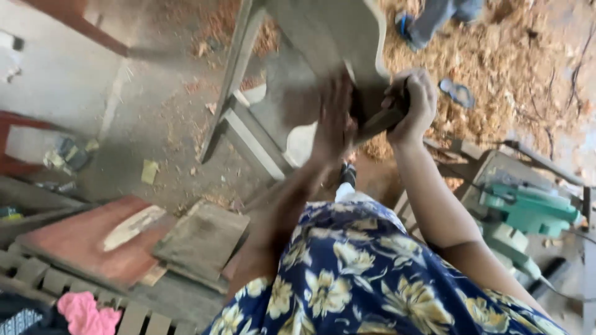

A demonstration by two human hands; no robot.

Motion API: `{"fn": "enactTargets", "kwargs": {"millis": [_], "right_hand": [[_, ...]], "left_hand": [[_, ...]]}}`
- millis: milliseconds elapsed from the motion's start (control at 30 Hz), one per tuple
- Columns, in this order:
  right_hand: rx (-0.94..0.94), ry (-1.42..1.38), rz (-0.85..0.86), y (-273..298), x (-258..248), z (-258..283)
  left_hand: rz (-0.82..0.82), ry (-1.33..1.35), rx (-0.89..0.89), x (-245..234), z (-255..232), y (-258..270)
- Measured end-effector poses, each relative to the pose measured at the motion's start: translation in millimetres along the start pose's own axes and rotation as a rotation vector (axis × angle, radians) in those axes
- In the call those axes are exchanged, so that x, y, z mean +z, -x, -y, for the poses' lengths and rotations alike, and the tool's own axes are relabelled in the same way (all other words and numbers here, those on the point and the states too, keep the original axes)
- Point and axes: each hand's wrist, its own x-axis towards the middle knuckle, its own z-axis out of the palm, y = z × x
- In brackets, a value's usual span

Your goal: The person sands a wooden chair backrest using a sanding block. They hold the chair with one hand and rub the sanding block against the curved surfaces and edges of the wood with the other hand.

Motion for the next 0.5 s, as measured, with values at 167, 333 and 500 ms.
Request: {"fn": "enactTargets", "kwargs": {"millis": [167,333,500], "right_hand": [[0.080,-0.086,-0.015,-1.9,-3.8,-9.1],[0.044,-0.056,0.002,2.9,-7.7,-9.9],[0.090,-0.115,-0.064,2.0,-27.1,-42.9]], "left_hand": [[0.003,-0.139,-0.307,48.5,68.7,-11.4],[0.026,-0.131,-0.136,-2.3,-21.5,-21.0],[0.390,-0.501,-0.056,18.6,-15.5,4.0]]}}
